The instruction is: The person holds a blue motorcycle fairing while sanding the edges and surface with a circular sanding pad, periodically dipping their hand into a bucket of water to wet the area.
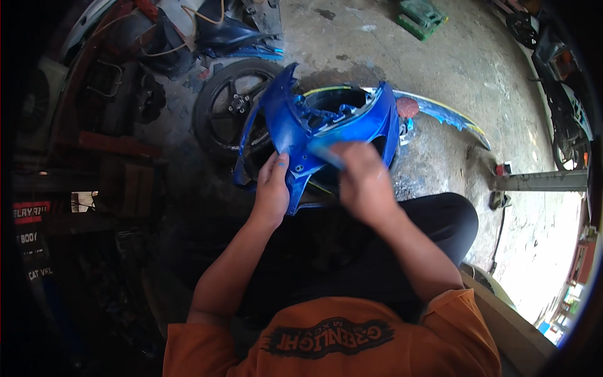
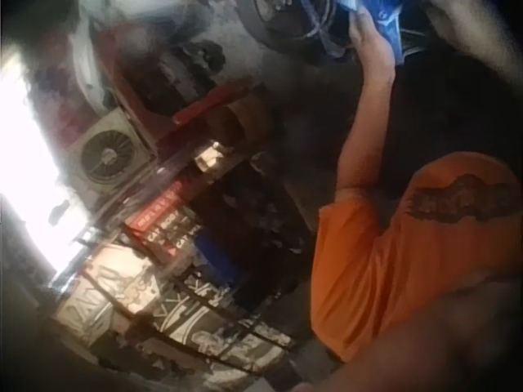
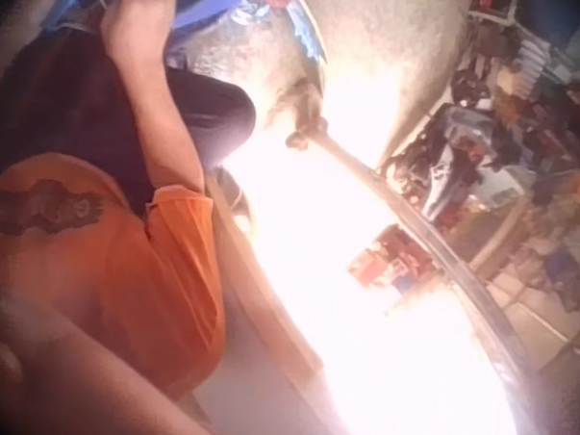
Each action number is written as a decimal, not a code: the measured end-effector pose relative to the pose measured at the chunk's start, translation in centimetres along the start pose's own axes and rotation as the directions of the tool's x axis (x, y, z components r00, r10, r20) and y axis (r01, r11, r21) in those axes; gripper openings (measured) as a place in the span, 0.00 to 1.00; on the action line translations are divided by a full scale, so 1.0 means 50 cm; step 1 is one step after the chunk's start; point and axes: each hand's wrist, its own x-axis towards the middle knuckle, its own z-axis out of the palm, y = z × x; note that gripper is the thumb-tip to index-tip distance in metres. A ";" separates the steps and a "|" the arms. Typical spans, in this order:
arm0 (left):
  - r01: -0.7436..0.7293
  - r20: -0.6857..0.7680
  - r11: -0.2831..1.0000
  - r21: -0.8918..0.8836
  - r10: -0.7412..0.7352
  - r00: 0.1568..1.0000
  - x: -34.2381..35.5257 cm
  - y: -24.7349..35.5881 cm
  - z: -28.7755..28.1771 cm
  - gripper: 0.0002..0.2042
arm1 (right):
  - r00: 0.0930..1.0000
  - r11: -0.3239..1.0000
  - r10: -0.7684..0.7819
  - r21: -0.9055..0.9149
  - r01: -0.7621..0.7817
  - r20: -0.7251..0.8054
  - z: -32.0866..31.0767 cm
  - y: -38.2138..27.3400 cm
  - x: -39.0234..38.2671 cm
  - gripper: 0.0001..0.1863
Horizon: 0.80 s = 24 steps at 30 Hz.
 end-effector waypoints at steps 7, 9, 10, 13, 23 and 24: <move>-0.006 0.011 0.999 -0.051 0.006 1.000 -0.008 0.006 -0.003 0.23 | 0.585 0.285 0.810 0.896 -0.339 -0.036 -0.052 0.067 0.035 0.14; 0.000 0.011 0.997 -0.078 0.001 1.000 0.000 -0.004 0.000 0.24 | 0.492 0.105 0.868 0.946 -0.306 0.063 -0.078 0.146 0.009 0.16; 0.022 0.009 0.997 -0.071 -0.021 1.000 0.005 -0.003 0.002 0.24 | 0.492 0.110 0.869 0.945 -0.309 0.060 -0.069 0.173 0.001 0.16; 0.032 -0.005 0.998 -0.058 -0.033 0.999 -0.001 0.000 -0.004 0.23 | 0.483 0.384 0.864 0.807 -0.449 -0.142 -0.043 0.176 0.011 0.16; 0.018 0.016 0.998 -0.061 -0.017 1.000 -0.009 0.000 -0.003 0.24 | 0.997 0.994 0.076 -0.073 -0.078 -0.028 0.003 0.042 -0.001 0.23; 0.038 0.033 0.997 -0.066 -0.036 0.999 -0.005 0.000 -0.004 0.26 | 0.977 0.977 0.199 -0.066 -0.204 -0.075 -0.006 0.061 0.016 0.22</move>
